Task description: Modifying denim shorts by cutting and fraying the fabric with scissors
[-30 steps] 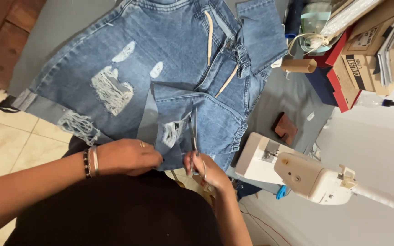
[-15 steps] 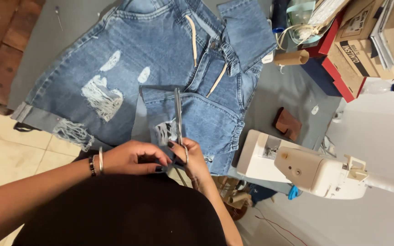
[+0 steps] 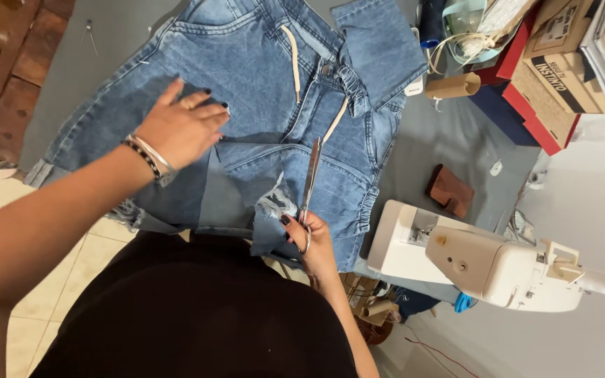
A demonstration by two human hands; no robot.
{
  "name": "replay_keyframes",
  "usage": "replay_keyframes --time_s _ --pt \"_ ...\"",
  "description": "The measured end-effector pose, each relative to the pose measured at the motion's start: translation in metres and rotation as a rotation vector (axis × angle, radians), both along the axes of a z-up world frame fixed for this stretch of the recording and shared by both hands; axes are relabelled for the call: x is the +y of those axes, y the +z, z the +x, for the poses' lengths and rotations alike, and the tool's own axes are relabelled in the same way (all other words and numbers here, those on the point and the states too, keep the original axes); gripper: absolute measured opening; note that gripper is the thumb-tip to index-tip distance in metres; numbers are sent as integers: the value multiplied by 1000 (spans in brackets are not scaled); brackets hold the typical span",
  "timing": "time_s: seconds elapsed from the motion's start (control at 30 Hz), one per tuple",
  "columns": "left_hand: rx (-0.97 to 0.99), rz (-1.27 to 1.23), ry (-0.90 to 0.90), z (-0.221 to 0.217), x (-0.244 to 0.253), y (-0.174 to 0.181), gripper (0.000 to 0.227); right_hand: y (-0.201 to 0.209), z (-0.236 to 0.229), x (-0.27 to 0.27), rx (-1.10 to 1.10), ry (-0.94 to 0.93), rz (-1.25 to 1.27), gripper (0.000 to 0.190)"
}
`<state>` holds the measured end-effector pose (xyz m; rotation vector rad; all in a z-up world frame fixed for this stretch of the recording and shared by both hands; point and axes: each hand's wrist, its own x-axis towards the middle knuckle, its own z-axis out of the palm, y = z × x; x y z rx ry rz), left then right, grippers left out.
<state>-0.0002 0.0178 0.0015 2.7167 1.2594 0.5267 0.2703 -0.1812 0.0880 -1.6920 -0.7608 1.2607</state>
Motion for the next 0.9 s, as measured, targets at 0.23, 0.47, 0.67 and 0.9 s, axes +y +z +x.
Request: replay_keyframes --time_s 0.23,0.47,0.67,0.9 --pt "-13 30 -219 -50 23 -23 29 -1 5 1 41 47 4 28" --pt "309 39 139 -85 38 38 31 29 -2 13 109 184 -129 30" --pt "145 -105 449 -72 59 15 50 33 -10 18 90 218 -136 33" --pt "-41 -99 453 -86 67 17 18 31 -9 17 88 210 -139 31"
